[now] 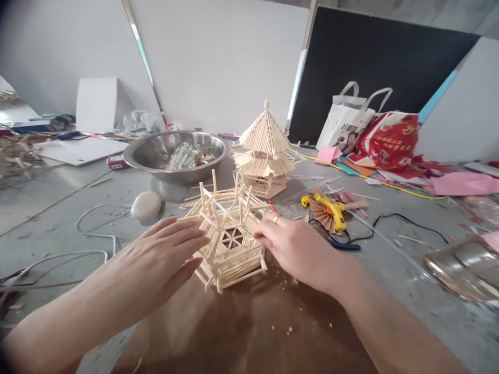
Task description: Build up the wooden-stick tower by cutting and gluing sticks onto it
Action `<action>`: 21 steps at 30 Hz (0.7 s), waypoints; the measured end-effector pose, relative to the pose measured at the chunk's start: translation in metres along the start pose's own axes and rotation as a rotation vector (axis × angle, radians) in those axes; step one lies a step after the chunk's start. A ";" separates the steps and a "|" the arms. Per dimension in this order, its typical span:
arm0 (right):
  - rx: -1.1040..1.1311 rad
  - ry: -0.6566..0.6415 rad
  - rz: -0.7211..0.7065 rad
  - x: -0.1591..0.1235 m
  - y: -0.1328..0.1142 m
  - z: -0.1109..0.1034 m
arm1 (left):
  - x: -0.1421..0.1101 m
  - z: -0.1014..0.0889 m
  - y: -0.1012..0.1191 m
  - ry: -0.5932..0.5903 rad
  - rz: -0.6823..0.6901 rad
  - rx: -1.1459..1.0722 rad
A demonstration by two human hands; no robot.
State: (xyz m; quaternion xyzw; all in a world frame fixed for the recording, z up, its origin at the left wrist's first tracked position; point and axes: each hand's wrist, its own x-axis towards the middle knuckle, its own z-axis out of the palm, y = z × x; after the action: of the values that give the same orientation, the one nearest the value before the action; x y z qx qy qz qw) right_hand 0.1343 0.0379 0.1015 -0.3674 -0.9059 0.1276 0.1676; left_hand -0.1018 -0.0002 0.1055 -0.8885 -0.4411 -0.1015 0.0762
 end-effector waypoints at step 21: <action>0.438 0.281 0.117 0.010 -0.006 0.030 | 0.005 0.015 0.015 0.322 -0.056 -0.068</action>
State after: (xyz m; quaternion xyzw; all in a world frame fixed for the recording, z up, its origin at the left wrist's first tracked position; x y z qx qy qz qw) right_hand 0.1117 0.0375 0.0788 -0.3885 -0.8017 0.2777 0.3595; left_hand -0.0855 -0.0018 0.0914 -0.8500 -0.4442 -0.2596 0.1128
